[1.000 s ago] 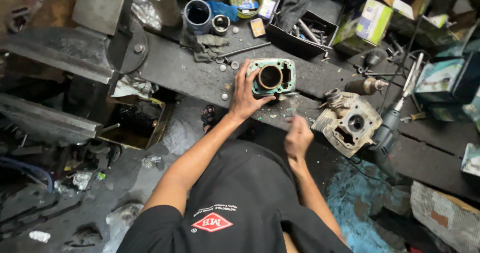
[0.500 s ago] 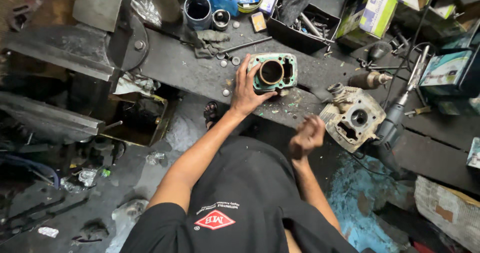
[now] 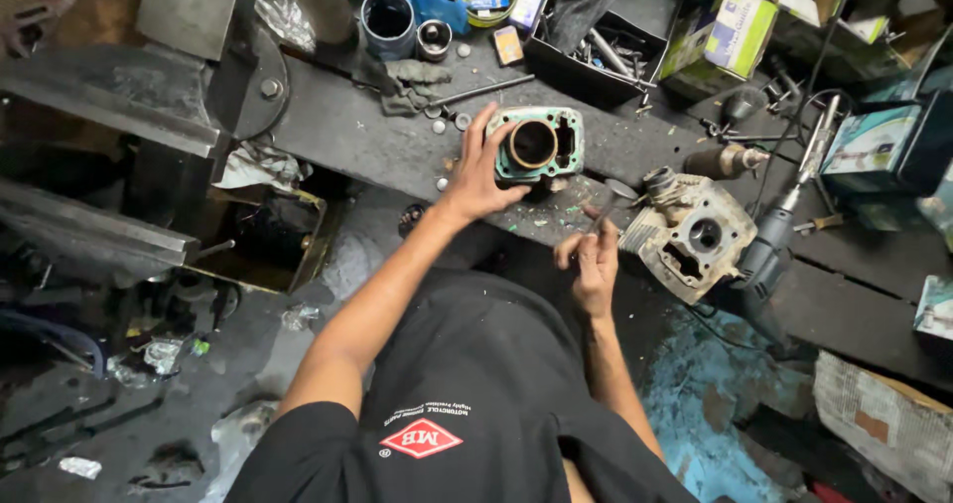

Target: The person scrapes the surface of a disassembled engine block with a small metal tool, removing residue from the gasket area. The person holds the block steady with one hand while scraping with the other, then briefly inspects the cleaned surface.

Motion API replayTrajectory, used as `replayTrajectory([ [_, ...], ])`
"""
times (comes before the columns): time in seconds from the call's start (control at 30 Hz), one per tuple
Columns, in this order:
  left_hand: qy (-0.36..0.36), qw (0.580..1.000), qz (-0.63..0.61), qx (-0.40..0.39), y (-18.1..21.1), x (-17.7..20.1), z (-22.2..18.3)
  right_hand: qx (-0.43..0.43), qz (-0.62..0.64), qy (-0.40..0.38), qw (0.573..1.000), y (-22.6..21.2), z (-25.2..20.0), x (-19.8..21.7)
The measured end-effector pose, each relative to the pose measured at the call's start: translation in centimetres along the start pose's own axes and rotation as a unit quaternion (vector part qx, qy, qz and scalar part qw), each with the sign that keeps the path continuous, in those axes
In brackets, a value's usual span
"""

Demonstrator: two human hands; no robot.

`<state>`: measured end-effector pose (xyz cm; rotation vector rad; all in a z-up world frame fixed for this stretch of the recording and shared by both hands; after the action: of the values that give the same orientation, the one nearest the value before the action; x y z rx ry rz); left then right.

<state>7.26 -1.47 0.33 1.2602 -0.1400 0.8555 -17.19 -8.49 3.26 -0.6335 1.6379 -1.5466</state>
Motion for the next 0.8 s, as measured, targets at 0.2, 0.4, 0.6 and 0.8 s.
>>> replayTrajectory([
  [0.2,0.005,1.0,0.009,0.025,1.3,0.9,1.2,-0.058,0.051,0.016,0.997,0.9,0.7,1.2],
  [0.4,0.092,0.986,0.084,0.107,5.2,-3.0,-1.0,-0.002,-0.296,0.125,0.947,4.3,1.3,4.8],
  [0.6,0.091,0.989,0.104,0.049,4.8,-3.0,-1.4,0.293,-0.272,0.213,0.891,2.5,-2.3,6.1],
  [0.8,0.087,0.986,0.126,0.059,5.2,-3.8,-1.5,-0.071,-0.619,0.054,0.781,4.3,0.5,5.5],
])
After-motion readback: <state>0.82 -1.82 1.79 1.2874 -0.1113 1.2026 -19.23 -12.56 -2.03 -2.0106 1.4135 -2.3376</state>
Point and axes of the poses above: each hand's wrist, its own z-axis towards the middle knuckle, its own x-axis out of the back of the hand, y = z × x, the point moved 3 cm from there along z, towards the middle knuckle, and after that the axes turned 12 degrees about -y, right-handed, at the moved point
